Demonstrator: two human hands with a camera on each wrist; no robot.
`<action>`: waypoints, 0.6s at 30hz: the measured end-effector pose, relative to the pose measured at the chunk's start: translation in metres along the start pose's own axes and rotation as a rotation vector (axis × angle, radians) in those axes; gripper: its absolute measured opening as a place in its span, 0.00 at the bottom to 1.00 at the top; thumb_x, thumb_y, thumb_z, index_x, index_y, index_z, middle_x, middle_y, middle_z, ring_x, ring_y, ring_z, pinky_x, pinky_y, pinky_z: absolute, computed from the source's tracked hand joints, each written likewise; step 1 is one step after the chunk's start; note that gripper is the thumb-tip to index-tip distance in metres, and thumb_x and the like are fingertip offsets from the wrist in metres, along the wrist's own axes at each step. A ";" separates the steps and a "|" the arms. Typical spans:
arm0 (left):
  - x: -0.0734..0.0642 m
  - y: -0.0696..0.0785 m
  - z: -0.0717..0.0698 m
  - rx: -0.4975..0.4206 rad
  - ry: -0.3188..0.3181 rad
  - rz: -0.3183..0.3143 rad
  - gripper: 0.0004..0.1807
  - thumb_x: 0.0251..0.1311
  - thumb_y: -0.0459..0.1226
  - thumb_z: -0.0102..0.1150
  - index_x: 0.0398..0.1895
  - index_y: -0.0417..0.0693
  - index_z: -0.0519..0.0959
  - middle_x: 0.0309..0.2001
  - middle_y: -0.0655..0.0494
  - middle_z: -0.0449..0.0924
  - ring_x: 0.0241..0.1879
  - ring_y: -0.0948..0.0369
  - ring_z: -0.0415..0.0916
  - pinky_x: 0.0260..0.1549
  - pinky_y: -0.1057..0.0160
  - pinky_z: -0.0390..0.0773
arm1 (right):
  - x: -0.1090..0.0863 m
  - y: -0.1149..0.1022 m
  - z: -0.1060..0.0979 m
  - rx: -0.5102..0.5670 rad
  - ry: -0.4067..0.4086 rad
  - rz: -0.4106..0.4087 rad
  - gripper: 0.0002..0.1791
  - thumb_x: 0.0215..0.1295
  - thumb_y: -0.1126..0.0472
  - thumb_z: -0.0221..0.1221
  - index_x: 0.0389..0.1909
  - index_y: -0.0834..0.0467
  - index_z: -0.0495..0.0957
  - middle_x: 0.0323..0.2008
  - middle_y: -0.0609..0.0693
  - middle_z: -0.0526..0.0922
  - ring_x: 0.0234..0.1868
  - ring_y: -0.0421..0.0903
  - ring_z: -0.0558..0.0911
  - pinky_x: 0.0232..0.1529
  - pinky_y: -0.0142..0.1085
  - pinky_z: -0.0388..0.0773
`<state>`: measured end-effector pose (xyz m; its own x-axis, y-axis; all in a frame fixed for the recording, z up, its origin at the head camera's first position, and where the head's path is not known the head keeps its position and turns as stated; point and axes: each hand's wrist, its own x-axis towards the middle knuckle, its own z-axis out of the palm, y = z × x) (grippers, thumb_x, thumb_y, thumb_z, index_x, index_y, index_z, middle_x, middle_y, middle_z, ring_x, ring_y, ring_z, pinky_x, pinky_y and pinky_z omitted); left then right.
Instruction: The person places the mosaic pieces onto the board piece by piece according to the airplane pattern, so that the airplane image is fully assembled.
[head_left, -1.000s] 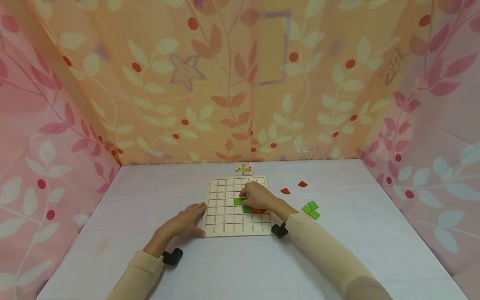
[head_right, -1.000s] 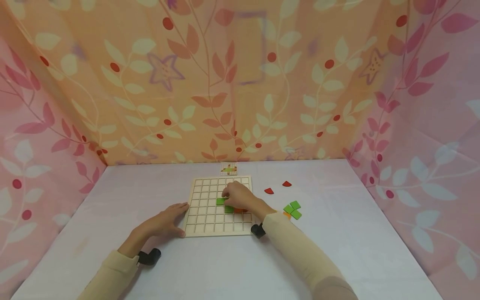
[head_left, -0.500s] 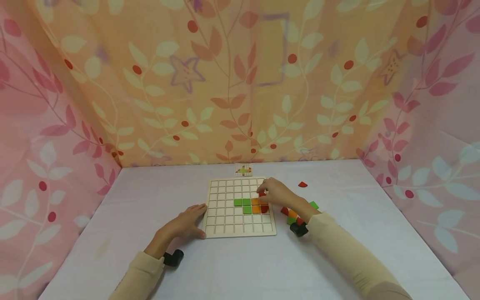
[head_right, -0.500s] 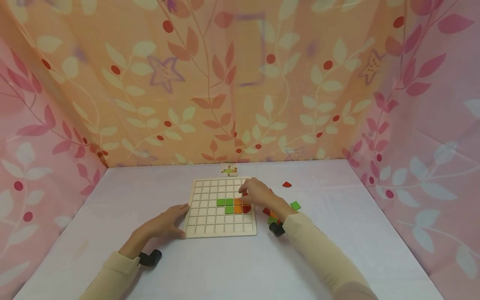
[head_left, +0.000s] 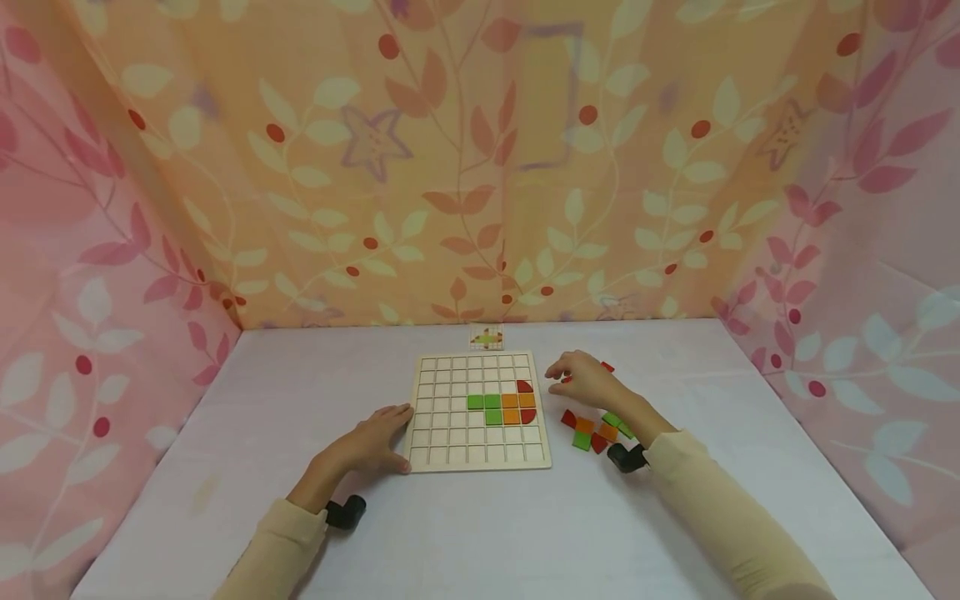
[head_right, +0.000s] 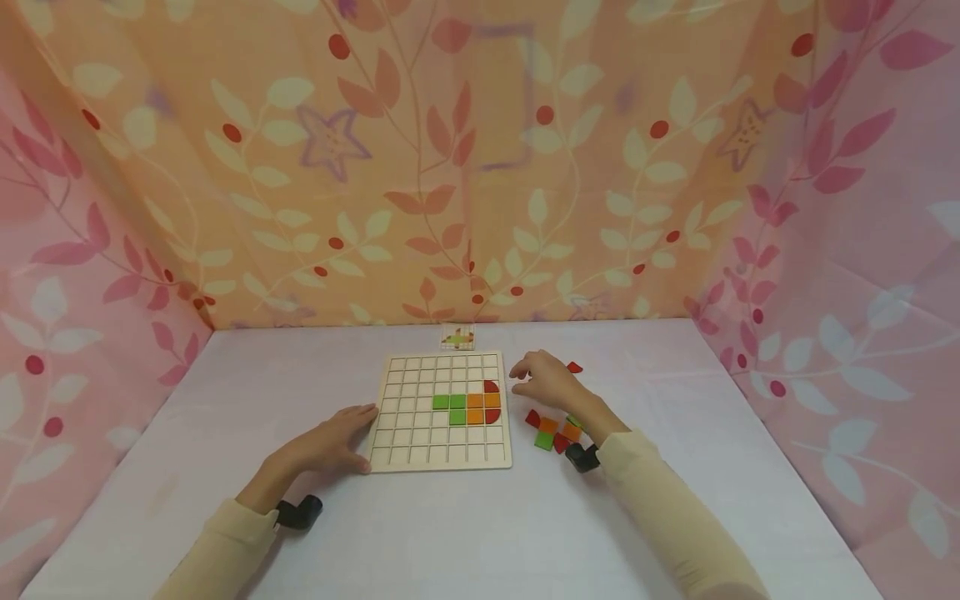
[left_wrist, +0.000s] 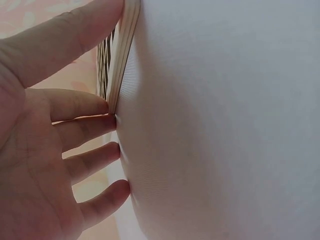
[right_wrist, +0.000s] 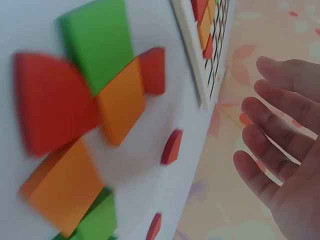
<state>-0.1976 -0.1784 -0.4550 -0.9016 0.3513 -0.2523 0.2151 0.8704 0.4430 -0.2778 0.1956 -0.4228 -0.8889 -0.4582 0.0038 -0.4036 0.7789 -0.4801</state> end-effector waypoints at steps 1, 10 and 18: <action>0.000 0.001 0.000 -0.001 0.000 0.002 0.52 0.46 0.41 0.75 0.73 0.36 0.59 0.75 0.41 0.55 0.75 0.41 0.49 0.68 0.36 0.55 | -0.002 0.002 -0.001 0.004 0.003 0.012 0.14 0.60 0.61 0.66 0.46 0.62 0.85 0.39 0.53 0.85 0.42 0.51 0.79 0.47 0.44 0.79; 0.001 0.000 0.001 0.004 -0.004 0.007 0.52 0.46 0.42 0.75 0.73 0.36 0.59 0.75 0.41 0.55 0.75 0.40 0.49 0.67 0.34 0.56 | -0.027 0.026 -0.007 0.044 0.037 0.104 0.14 0.60 0.60 0.65 0.45 0.63 0.84 0.40 0.55 0.84 0.44 0.53 0.77 0.47 0.45 0.77; 0.001 0.000 -0.001 0.013 -0.003 0.018 0.52 0.46 0.42 0.75 0.73 0.35 0.58 0.75 0.40 0.56 0.74 0.40 0.50 0.67 0.35 0.56 | -0.047 0.054 -0.014 0.042 0.042 0.147 0.13 0.62 0.60 0.63 0.45 0.62 0.84 0.38 0.53 0.82 0.42 0.51 0.75 0.41 0.39 0.74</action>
<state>-0.1991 -0.1786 -0.4550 -0.8966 0.3678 -0.2467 0.2363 0.8685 0.4358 -0.2604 0.2651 -0.4361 -0.9461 -0.3221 -0.0332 -0.2601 0.8170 -0.5146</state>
